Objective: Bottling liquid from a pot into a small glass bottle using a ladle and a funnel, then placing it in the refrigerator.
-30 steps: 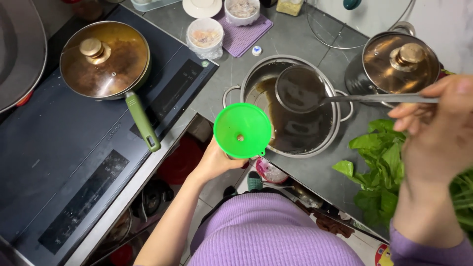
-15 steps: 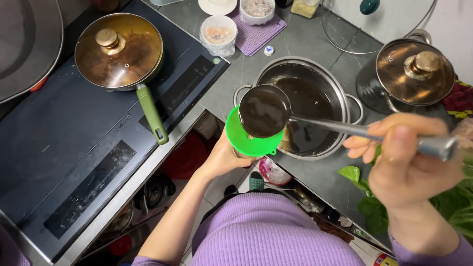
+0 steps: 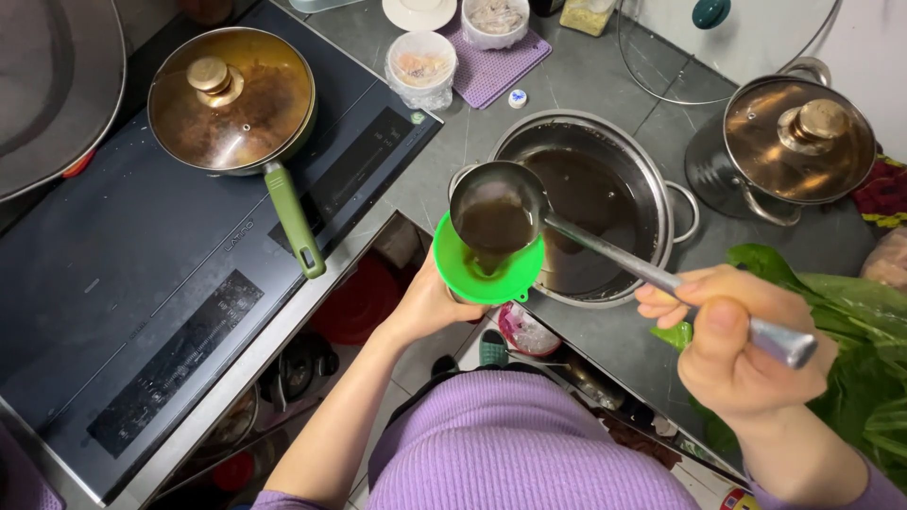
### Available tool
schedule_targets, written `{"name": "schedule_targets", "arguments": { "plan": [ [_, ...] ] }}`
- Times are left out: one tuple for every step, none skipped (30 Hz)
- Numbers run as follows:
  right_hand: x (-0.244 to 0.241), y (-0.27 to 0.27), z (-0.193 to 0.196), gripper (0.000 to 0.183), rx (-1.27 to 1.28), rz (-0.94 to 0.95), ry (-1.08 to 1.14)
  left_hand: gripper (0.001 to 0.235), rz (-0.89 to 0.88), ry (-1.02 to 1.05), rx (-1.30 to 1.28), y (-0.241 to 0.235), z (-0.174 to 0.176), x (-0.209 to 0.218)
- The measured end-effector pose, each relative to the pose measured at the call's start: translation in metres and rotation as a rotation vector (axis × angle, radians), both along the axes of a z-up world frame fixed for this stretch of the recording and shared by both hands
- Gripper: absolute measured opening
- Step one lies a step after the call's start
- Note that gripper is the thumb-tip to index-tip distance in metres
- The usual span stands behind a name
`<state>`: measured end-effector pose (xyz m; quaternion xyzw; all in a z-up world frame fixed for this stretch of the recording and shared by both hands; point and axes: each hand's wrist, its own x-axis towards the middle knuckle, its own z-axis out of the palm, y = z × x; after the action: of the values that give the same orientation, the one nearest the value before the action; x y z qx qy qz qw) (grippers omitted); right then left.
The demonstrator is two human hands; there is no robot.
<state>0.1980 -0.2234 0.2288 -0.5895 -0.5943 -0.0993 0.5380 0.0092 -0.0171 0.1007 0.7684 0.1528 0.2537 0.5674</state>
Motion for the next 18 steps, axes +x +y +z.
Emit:
{"name": "schedule_targets", "arguments": {
  "plan": [
    [-0.001, 0.0, 0.002, 0.035, -0.001, 0.0, 0.001, 0.108, 0.0, 0.001, -0.001, 0.0, -0.002, 0.0],
    [-0.003, 0.001, 0.003, 0.036, 0.013, 0.017, -0.036, 0.107, 0.002, 0.0, -0.008, 0.001, -0.005, 0.0],
    [-0.004, 0.002, 0.005, 0.036, 0.027, 0.033, -0.073, 0.106, 0.005, 0.0, -0.015, 0.001, -0.007, 0.0],
    [0.001, -0.002, 0.001, 0.036, 0.027, 0.034, -0.072, 0.106, 0.005, 0.0, -0.015, 0.002, -0.009, 0.001],
    [0.006, -0.006, -0.003, 0.034, -0.005, 0.098, -0.1, 0.097, -0.001, -0.01, 0.01, 0.003, -0.01, 0.001],
    [0.012, -0.01, -0.007, 0.032, -0.037, 0.162, -0.128, 0.088, -0.007, -0.021, 0.035, 0.004, -0.012, 0.001],
    [0.012, -0.01, -0.008, 0.032, -0.037, 0.162, -0.128, 0.088, -0.008, -0.02, 0.034, 0.004, -0.014, 0.001],
    [0.013, -0.009, -0.009, 0.032, 0.038, 0.173, -0.246, 0.09, 0.007, 0.001, 0.046, 0.003, -0.015, 0.001],
    [0.014, -0.008, -0.011, 0.033, 0.116, 0.183, -0.363, 0.092, 0.022, 0.023, 0.059, 0.004, -0.016, 0.001],
    [0.014, -0.005, -0.013, 0.033, 0.117, 0.182, -0.363, 0.092, 0.022, 0.023, 0.061, 0.005, -0.02, 0.0],
    [0.014, -0.004, -0.015, 0.029, 0.187, 0.172, -0.43, 0.094, 0.047, 0.055, 0.064, 0.005, -0.025, 0.0],
    [0.014, -0.002, -0.018, 0.025, 0.257, 0.162, -0.496, 0.097, 0.071, 0.086, 0.066, 0.005, -0.03, -0.001],
    [0.012, -0.006, -0.017, 0.025, 0.256, 0.158, -0.496, 0.097, 0.067, 0.086, 0.066, 0.005, -0.032, -0.001],
    [0.01, -0.009, -0.016, 0.036, 0.142, -0.05, -0.478, 0.1, 0.068, 0.071, 0.105, 0.005, -0.033, -0.002],
    [0.008, -0.013, -0.015, 0.046, 0.028, -0.261, -0.456, 0.103, 0.065, 0.054, 0.144, 0.005, -0.035, 0.0],
    [0.013, -0.012, -0.017, 0.046, 0.026, -0.268, -0.457, 0.103, 0.057, 0.053, 0.143, 0.006, -0.036, 0.0],
    [0.017, -0.012, -0.02, 0.045, 0.088, -0.289, -0.103, 0.087, 0.062, 0.044, 0.105, 0.005, -0.038, -0.001],
    [0.022, -0.011, -0.022, 0.045, 0.141, -0.298, 0.254, 0.072, 0.066, 0.035, 0.066, 0.005, -0.039, -0.001]
  ]
}}
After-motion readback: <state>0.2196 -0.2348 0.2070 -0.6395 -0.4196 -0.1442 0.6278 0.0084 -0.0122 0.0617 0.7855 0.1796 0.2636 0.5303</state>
